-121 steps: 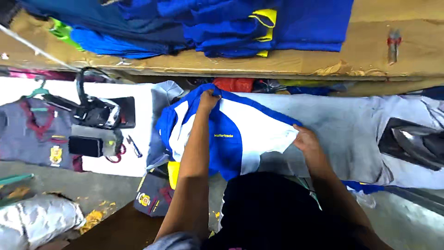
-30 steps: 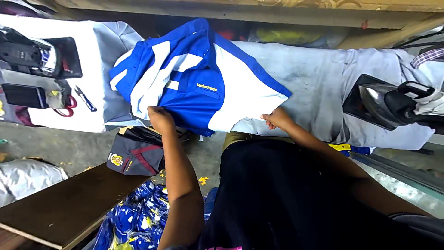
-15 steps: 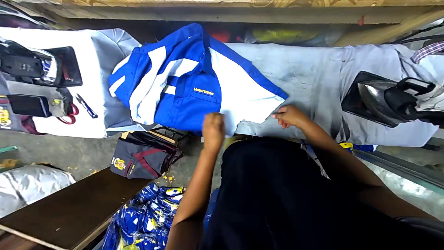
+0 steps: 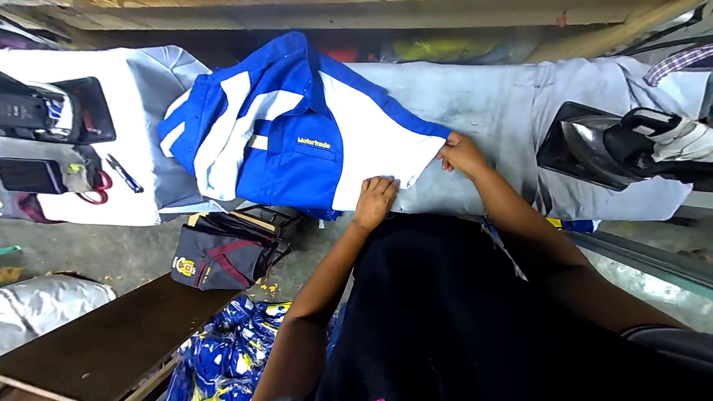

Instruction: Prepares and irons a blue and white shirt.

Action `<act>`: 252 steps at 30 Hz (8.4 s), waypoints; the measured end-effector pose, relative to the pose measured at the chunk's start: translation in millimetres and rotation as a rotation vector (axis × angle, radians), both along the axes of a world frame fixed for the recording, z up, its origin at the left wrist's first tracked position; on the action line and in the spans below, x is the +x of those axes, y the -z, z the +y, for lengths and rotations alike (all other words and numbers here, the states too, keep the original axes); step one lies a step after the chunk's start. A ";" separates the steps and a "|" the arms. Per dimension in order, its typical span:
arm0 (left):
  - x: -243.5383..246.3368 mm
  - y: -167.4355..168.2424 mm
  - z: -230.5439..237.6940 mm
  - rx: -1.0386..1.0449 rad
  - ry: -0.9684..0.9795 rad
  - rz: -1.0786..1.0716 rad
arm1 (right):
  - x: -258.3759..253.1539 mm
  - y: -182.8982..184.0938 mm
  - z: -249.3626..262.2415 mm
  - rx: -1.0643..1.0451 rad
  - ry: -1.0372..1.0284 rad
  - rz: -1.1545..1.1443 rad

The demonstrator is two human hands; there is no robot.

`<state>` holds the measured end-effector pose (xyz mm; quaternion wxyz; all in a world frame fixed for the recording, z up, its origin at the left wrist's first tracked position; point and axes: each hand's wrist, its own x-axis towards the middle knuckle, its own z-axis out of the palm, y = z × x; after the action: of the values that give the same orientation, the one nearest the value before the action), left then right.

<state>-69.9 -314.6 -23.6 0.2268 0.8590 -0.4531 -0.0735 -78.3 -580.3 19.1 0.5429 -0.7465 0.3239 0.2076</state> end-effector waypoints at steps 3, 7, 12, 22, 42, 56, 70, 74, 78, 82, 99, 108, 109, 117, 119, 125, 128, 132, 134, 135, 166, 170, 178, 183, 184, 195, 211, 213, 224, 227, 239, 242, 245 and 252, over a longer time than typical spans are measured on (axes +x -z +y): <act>0.0 3.2 -3.4 -0.012 -0.005 -0.070 | 5.7 3.4 -11.0 -0.372 -0.288 -0.155; 1.1 6.8 -8.2 -0.045 -0.040 -0.110 | 4.6 19.3 -20.6 -0.573 -0.443 -0.348; 3.0 4.5 -9.2 -0.071 -0.072 -0.033 | 3.8 21.4 -32.0 -0.469 -0.412 -0.420; -6.5 -7.4 -25.5 -0.018 -0.242 0.000 | -18.1 2.2 -4.9 -0.291 -0.142 -0.440; -3.8 -63.1 -23.6 -0.474 -0.845 1.078 | -17.8 -19.1 34.9 -0.592 -0.298 -0.791; 1.0 -61.8 -9.2 -0.474 -0.743 1.218 | 33.6 -25.3 58.8 -0.471 -0.527 -0.725; -2.3 -65.0 0.7 -0.907 -0.864 1.508 | 56.2 -37.0 88.6 -0.011 -0.656 -0.675; -0.9 -70.0 2.3 -0.946 -0.868 1.446 | 25.0 -45.5 89.0 -0.076 -0.412 -0.876; -2.4 -69.8 1.1 -1.001 -0.852 1.318 | 0.6 -56.8 91.2 0.039 -0.308 -0.641; -2.2 -68.8 -2.2 -1.027 -0.866 1.308 | -3.8 -50.6 95.2 0.140 -0.292 -0.372; -13.4 -66.3 -0.5 -0.941 -0.940 1.124 | -3.8 -44.4 92.5 0.414 0.015 -0.270; -14.4 -64.0 3.3 -0.925 -0.955 1.134 | -2.1 -58.4 56.4 0.463 0.209 -0.402; -14.3 -63.9 3.2 -0.930 -0.959 1.138 | -2.6 -61.8 48.7 0.457 0.231 -0.427; -14.1 -60.0 4.4 -0.935 -0.961 1.203 | -23.0 -95.0 -40.5 0.284 0.418 -0.697; -13.4 -59.8 2.5 -0.935 -0.923 1.213 | -33.2 -102.5 -64.7 0.206 0.414 -0.690; -14.1 -58.9 -3.7 -0.810 -0.820 1.058 | -58.2 -125.0 -78.1 0.201 -0.162 -0.528; -13.4 -59.2 -5.2 -0.615 -0.701 0.830 | -40.3 -117.2 -49.1 0.253 -0.565 -0.287; -14.9 -58.6 -7.7 -0.497 -0.584 0.621 | 0.4 -57.8 -72.6 0.344 0.009 -0.357; -17.6 -59.0 -8.0 -0.499 -0.589 0.620 | 28.7 -34.6 -101.2 0.587 0.837 -0.504; -19.3 -59.0 -7.6 -0.507 -0.601 0.629 | 38.9 -30.6 -111.5 0.692 1.155 -0.543; -6.4 -82.4 -14.2 0.130 -0.178 0.645 | -21.1 -37.4 -7.2 -0.438 -0.188 -0.154; -4.6 -83.2 -7.5 0.076 -0.233 0.620 | -21.4 -51.3 -8.4 -0.431 -0.109 -0.244; 14.3 -88.8 12.8 -0.084 -0.407 0.494 | -12.4 -60.2 -0.1 -0.389 -0.142 -0.021; 37.6 -92.1 40.4 -0.091 -0.568 0.430 | -22.1 -56.2 -6.1 -0.191 -0.052 0.106; 42.3 -92.5 47.8 -0.086 -0.605 0.403 | -26.0 -55.1 -6.0 -0.084 -0.010 0.132; 78.6 -86.8 140.1 0.230 -1.023 0.380 | -49.7 -20.4 46.0 0.608 0.088 0.030; 84.5 -72.6 205.1 0.126 -1.219 0.464 | -45.9 -22.9 73.2 0.295 0.175 -0.072; 85.7 -73.8 204.5 0.127 -1.210 0.464 | -50.1 -27.6 74.6 0.154 0.027 -0.205; 97.4 -68.3 197.2 0.151 -1.212 0.475 | -62.5 33.1 87.9 -0.552 -0.302 -0.577; 98.7 -68.1 200.4 0.122 -1.225 0.469 | -60.7 18.9 91.5 -0.451 -0.194 -0.581; 83.5 -22.2 234.7 -0.455 -1.351 0.667 | -35.2 -23.5 105.0 0.119 0.165 -0.064; 79.2 -3.8 240.0 -0.507 -1.327 0.846 | -37.6 -19.8 103.5 0.156 0.178 -0.024; 71.4 7.4 245.3 -0.444 -1.268 0.942 | -36.4 -20.8 104.7 0.226 0.299 -0.033; 62.8 26.1 236.0 -0.216 -1.133 1.090 | -33.4 -23.1 109.7 0.361 0.411 -0.149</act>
<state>-7.1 -78.6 -49.7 0.5016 0.7749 0.2234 -0.3129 -111.7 -470.6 42.2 0.7203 -0.5693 0.3855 0.0919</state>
